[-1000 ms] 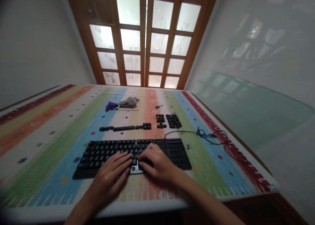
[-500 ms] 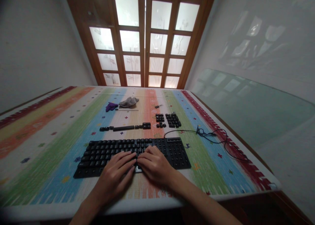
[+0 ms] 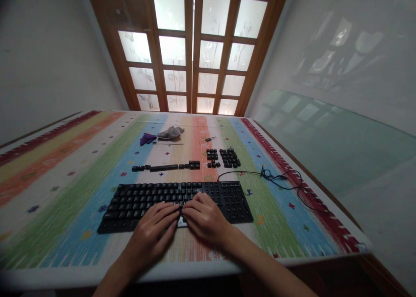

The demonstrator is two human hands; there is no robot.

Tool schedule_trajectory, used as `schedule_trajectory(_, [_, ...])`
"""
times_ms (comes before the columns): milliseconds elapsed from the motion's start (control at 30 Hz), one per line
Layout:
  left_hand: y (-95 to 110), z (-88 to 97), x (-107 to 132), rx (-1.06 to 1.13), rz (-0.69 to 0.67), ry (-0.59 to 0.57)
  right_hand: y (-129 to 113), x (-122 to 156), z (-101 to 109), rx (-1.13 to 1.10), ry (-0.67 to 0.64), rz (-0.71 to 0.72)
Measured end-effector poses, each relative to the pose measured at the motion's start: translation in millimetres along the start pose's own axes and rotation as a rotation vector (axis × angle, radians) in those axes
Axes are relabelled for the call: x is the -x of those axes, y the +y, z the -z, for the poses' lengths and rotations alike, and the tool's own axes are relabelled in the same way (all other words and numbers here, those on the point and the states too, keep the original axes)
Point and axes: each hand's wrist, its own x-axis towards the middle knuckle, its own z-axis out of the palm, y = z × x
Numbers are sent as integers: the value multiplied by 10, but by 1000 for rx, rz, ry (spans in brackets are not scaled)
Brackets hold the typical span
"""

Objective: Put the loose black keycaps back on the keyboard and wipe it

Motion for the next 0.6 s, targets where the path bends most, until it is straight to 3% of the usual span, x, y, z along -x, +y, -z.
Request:
schedule_trajectory(133, [6, -1, 2, -1, 2, -1, -27, 5, 23, 79, -35, -16])
schedule_trajectory(300, [13, -9, 7, 5, 1, -14, -22, -47, 72, 0, -109, -137])
schedule_trajectory(500, [8, -22, 14, -5, -26, -17, 70, -158, 88, -66, -178, -94])
schedule_trajectory(600, [18, -13, 7, -17, -44, -43, 226, -294, 148, -172, -182, -96])
